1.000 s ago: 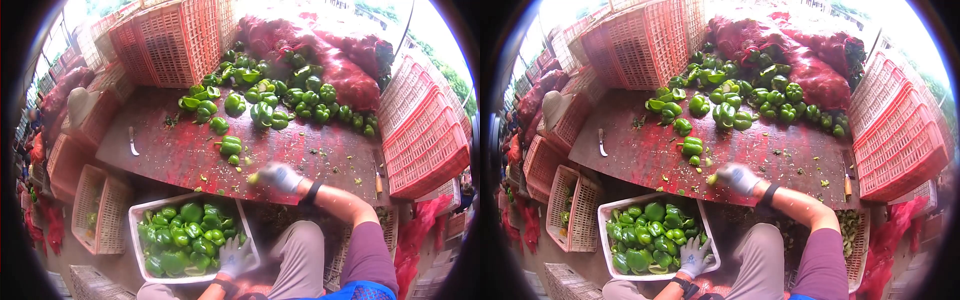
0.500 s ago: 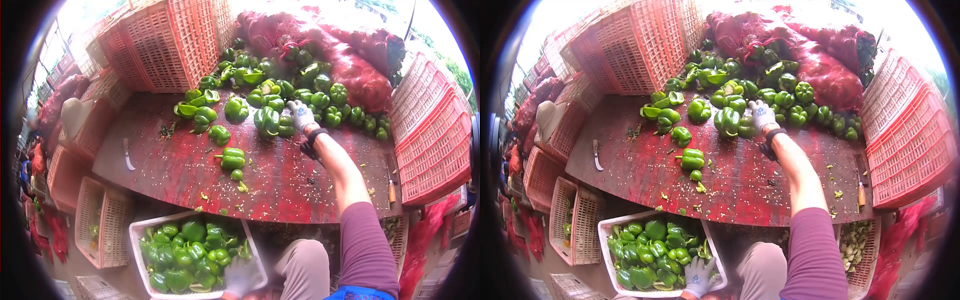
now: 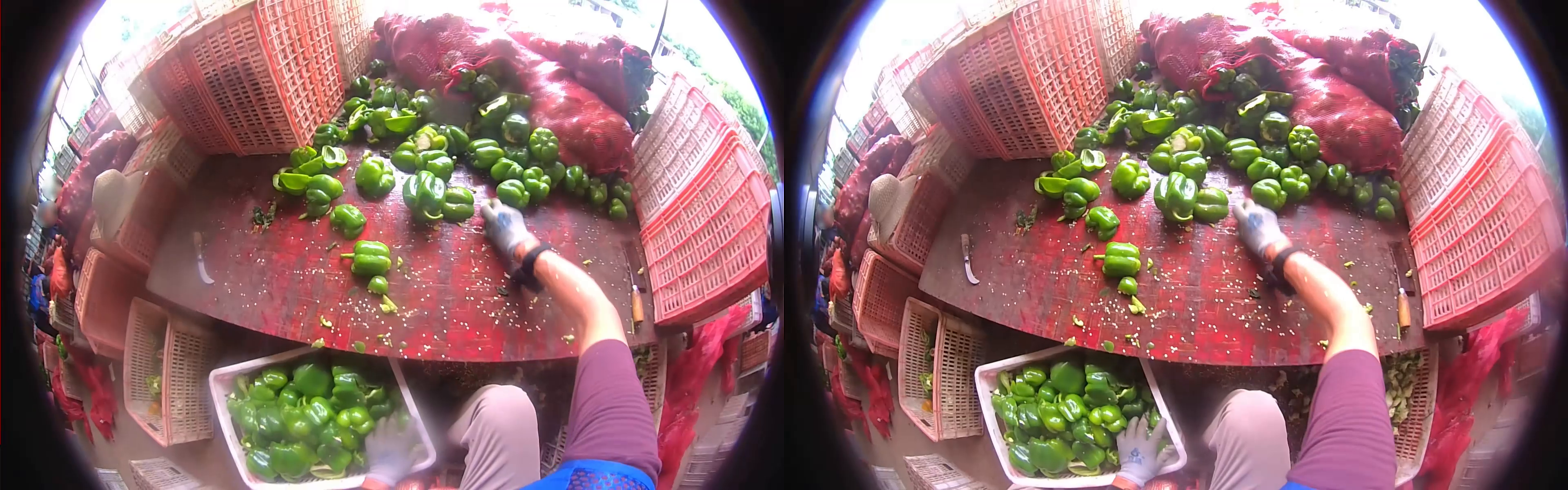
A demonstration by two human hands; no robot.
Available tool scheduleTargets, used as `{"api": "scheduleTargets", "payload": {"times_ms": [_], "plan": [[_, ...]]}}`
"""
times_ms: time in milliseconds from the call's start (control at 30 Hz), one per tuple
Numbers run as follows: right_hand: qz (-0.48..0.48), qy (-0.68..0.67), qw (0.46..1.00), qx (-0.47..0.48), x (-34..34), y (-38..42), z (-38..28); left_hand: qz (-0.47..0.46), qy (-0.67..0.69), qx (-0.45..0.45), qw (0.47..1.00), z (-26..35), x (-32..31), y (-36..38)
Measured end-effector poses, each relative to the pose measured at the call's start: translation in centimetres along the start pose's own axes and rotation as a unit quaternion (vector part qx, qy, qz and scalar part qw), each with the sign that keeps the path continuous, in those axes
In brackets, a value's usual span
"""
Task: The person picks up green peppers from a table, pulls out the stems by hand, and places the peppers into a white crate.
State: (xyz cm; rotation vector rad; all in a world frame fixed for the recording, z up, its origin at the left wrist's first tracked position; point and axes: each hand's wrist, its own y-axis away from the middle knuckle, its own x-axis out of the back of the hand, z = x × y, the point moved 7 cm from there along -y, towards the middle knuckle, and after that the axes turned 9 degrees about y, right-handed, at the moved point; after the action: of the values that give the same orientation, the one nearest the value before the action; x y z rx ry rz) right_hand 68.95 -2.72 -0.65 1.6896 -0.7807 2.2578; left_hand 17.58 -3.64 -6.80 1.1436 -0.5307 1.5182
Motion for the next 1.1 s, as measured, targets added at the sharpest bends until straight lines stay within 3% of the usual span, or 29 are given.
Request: {"api": "scheduleTargets", "payload": {"times_ms": [33, 100, 133, 167, 200, 233, 267, 300, 333, 400, 433, 467, 533, 600, 633, 667, 700, 733, 800, 867, 933, 967, 1067, 1100], "plan": [[-0.007, -0.023, 0.998, -0.053, 1.0, 2.6, -0.9, 0.014, -0.009, 0.000, 1.000, 0.0, -0.1, 0.2], [-0.035, -0.051, 0.998, -0.030, 3.2, 6.4, -4.2, 0.019, -0.018, -0.004, 1.000, 0.2, -0.3, 0.4], [0.010, -0.006, 0.998, 0.057, -0.9, 8.0, -5.9, 0.028, -0.031, -0.002, 0.999, 0.1, -0.1, 0.5], [0.044, -0.034, 0.994, 0.091, 3.6, 9.3, -9.3, 0.025, -0.029, -0.001, 0.999, 0.2, 0.0, 0.5], [0.040, -0.003, 0.985, 0.167, 2.6, 10.8, -12.6, 0.040, -0.010, 0.001, 0.999, 0.4, 0.4, 0.6], [-0.109, -0.157, 0.955, 0.228, 6.5, 12.0, -16.1, 0.052, -0.007, -0.002, 0.999, 0.4, 0.4, 0.8], [-0.092, -0.235, 0.937, 0.242, 10.4, 12.7, -19.4, 0.065, -0.002, -0.005, 0.998, 0.3, 0.3, 0.8], [-0.043, -0.213, 0.924, 0.314, 10.9, 13.6, -23.1, 0.096, -0.019, -0.021, 0.995, 0.4, 0.4, 1.0], [-0.134, -0.328, 0.885, 0.302, 12.6, 13.9, -26.0, 0.102, -0.018, -0.018, 0.994, 0.3, 0.3, 1.3], [-0.155, -0.420, 0.820, 0.358, 12.6, 14.9, -31.7, 0.066, -0.027, -0.006, 0.997, 0.1, -0.1, 1.2], [-0.180, -0.413, 0.819, 0.354, 14.4, 14.1, -32.7, 0.000, 0.012, 0.032, 0.999, 0.0, 0.0, 0.9], [-0.206, -0.408, 0.818, 0.350, 16.0, 13.4, -33.2, 0.038, 0.005, 0.014, 0.999, -0.1, -0.2, 1.1], [-0.065, -0.427, 0.849, 0.304, 19.2, 9.7, -30.0, 0.091, -0.019, -0.016, 0.996, -0.3, -0.4, 1.4], [0.072, -0.265, 0.942, 0.193, 16.4, 4.9, -24.4, 0.109, -0.017, -0.028, 0.993, -0.1, 0.1, 1.4], [0.067, -0.114, 0.983, 0.129, 13.1, 2.3, -21.1, 0.127, -0.018, -0.040, 0.991, 0.0, 0.5, 1.5], [0.093, -0.135, 0.985, 0.057, 11.0, 0.1, -16.3, 0.126, -0.018, -0.040, 0.991, -0.1, 0.5, 1.4], [0.060, -0.116, 0.989, -0.065, 9.3, -1.4, -12.4, 0.120, -0.014, -0.036, 0.992, -0.1, 0.4, 1.3], [-0.044, -0.091, 0.991, -0.086, 8.8, -2.6, -9.8, 0.114, -0.010, -0.031, 0.993, 0.0, 0.4, 1.2], [-0.122, -0.039, 0.982, -0.139, 5.8, -4.9, -6.0, 0.107, -0.001, -0.025, 0.994, 0.1, 0.7, 1.0], [-0.188, -0.107, 0.964, -0.152, 3.5, -6.4, -4.4, 0.059, 0.004, -0.003, 0.998, -0.2, 0.1, 0.9], [-0.212, -0.097, 0.961, -0.151, 3.4, -7.0, -5.6, 0.052, -0.006, 0.002, 0.999, -0.6, -0.1, 0.9], [-0.203, -0.163, 0.945, -0.198, 4.6, -6.4, -5.8, 0.047, -0.002, 0.005, 0.999, -0.6, -0.1, 0.9], [-0.239, -0.173, 0.943, -0.153, 4.0, -6.8, -6.4, 0.036, 0.015, 0.004, 0.999, -0.5, -0.2, 0.8], [-0.166, -0.152, 0.967, -0.120, 3.0, -6.4, -6.5, 0.040, 0.006, 0.004, 0.999, -0.6, -0.2, 0.8]]}}
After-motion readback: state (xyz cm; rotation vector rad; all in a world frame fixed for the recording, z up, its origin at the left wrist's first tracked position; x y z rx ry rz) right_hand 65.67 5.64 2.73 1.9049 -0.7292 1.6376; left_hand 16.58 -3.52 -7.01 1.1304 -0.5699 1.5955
